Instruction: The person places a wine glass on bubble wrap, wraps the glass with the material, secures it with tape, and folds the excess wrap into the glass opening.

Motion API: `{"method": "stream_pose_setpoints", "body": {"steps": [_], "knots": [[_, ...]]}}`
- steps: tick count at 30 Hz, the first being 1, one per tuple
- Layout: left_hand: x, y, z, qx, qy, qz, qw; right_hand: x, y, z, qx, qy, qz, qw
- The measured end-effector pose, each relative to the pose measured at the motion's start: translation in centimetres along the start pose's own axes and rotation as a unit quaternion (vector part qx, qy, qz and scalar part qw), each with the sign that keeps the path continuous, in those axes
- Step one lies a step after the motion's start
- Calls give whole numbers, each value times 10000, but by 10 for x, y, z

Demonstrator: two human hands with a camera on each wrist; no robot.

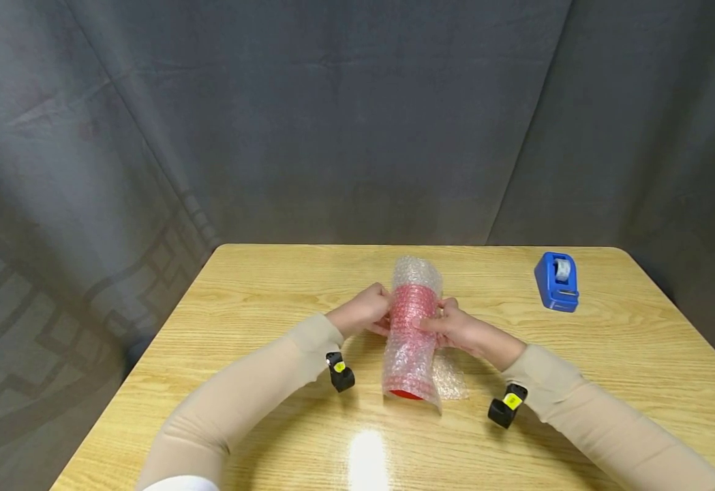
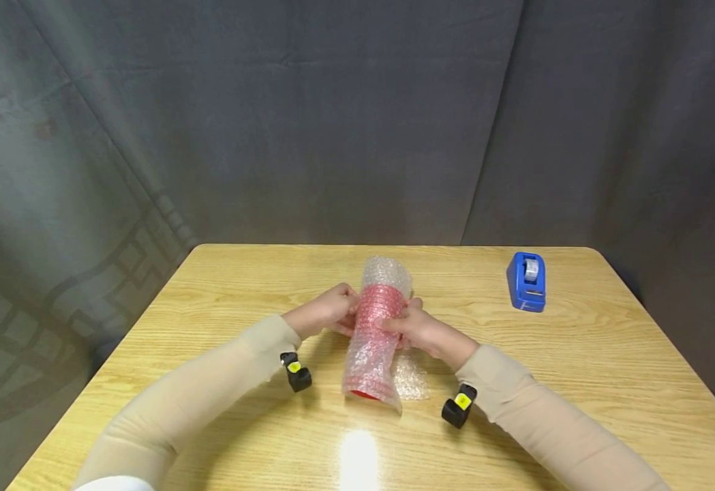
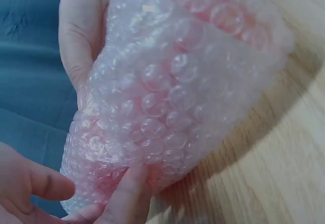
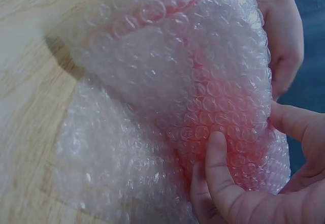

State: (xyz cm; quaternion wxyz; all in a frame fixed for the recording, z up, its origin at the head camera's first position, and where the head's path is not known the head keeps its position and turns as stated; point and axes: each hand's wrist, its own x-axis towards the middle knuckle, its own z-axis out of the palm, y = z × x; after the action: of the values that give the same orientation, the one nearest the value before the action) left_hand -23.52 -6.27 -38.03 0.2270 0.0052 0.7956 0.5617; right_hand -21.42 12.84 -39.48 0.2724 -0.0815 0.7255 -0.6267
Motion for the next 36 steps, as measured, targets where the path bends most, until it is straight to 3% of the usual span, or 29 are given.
{"method": "stream_pose_setpoints", "body": {"steps": [9,24,36], "knots": [[2,-8,-5,-499,-114,-262,9983,-1,-1,0,-36,-66,47,10000],[5,-11,-9,-558,-195,-566,9966,2,5,-2,117,-203,26,9997],[3,-7,-17,-244,64,-616,9978,11,11,-1,528,-636,-168,9964]]}}
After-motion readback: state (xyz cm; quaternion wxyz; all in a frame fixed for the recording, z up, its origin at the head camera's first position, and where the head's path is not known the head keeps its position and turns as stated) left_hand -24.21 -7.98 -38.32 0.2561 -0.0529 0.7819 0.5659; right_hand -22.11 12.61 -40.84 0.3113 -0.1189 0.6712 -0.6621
